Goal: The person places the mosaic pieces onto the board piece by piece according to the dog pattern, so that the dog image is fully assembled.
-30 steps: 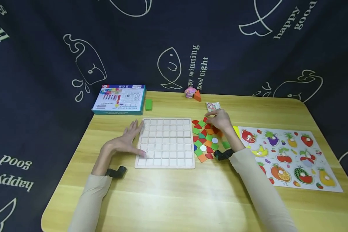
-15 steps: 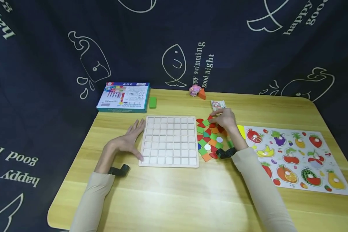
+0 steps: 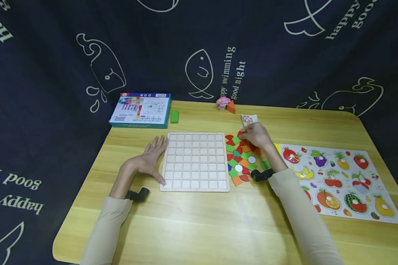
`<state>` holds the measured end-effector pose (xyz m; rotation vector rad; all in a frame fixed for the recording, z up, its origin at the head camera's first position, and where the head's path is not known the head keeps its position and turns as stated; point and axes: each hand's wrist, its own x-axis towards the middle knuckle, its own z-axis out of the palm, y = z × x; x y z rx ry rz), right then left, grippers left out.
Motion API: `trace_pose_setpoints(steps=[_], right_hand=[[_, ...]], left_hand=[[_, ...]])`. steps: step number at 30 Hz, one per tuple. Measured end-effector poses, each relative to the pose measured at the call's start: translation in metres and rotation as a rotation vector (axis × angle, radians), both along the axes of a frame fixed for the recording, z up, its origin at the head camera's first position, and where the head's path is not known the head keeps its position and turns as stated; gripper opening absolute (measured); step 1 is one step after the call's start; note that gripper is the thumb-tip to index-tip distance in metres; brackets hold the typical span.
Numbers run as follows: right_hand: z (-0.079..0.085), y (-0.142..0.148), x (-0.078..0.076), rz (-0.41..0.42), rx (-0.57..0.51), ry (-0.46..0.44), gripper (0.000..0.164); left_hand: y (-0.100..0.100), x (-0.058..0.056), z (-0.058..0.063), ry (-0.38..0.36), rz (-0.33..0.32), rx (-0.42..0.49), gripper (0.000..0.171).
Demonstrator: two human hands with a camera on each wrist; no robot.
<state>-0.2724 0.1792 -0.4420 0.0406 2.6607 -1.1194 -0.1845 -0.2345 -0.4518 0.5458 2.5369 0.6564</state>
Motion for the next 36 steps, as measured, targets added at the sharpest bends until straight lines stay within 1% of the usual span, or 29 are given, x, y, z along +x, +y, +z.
trace_pose_setpoints(steps=[3, 6, 8, 11, 13, 15, 17, 20, 23, 26, 32, 36], right_hand=[[0.004, -0.005, 0.002, 0.031, -0.032, 0.025, 0.029], [0.007, -0.02, 0.004, 0.077, -0.101, 0.047, 0.028], [0.009, -0.037, 0.006, 0.111, -0.149, 0.049, 0.027], [0.01, -0.068, 0.008, 0.169, -0.205, 0.032, 0.025], [0.01, -0.089, 0.009, 0.191, -0.234, 0.016, 0.024], [0.008, -0.107, 0.009, 0.193, -0.242, 0.012, 0.023], [0.006, -0.12, 0.008, 0.169, -0.248, 0.006, 0.022], [0.002, -0.132, 0.007, 0.123, -0.235, 0.002, 0.021], [-0.002, -0.137, 0.006, 0.083, -0.205, 0.021, 0.021], [-0.005, -0.139, 0.004, 0.046, -0.21, 0.041, 0.02], [-0.012, -0.143, 0.0, 0.045, -0.243, 0.057, 0.021], [-0.012, -0.143, -0.001, 0.039, -0.226, 0.069, 0.021]], left_hand=[[0.0, 0.0, 0.0, 0.008, -0.006, -0.015, 0.158], [0.001, -0.001, 0.001, 0.011, -0.011, -0.022, 0.158], [0.001, -0.001, 0.002, 0.015, -0.019, -0.022, 0.158], [0.002, -0.001, 0.001, 0.02, -0.032, -0.019, 0.157], [0.003, -0.001, 0.001, 0.017, -0.036, -0.015, 0.157], [0.003, -0.001, 0.001, 0.014, -0.036, -0.014, 0.158], [0.004, -0.001, 0.001, 0.009, -0.038, -0.014, 0.158], [0.004, -0.001, 0.002, 0.007, -0.042, -0.019, 0.158], [0.004, -0.001, 0.002, 0.004, -0.039, -0.02, 0.158], [0.002, -0.001, 0.001, 0.001, -0.033, -0.019, 0.158], [0.0, -0.002, 0.0, -0.002, -0.027, -0.028, 0.157], [-0.001, -0.002, -0.002, 0.005, -0.026, -0.032, 0.157]])
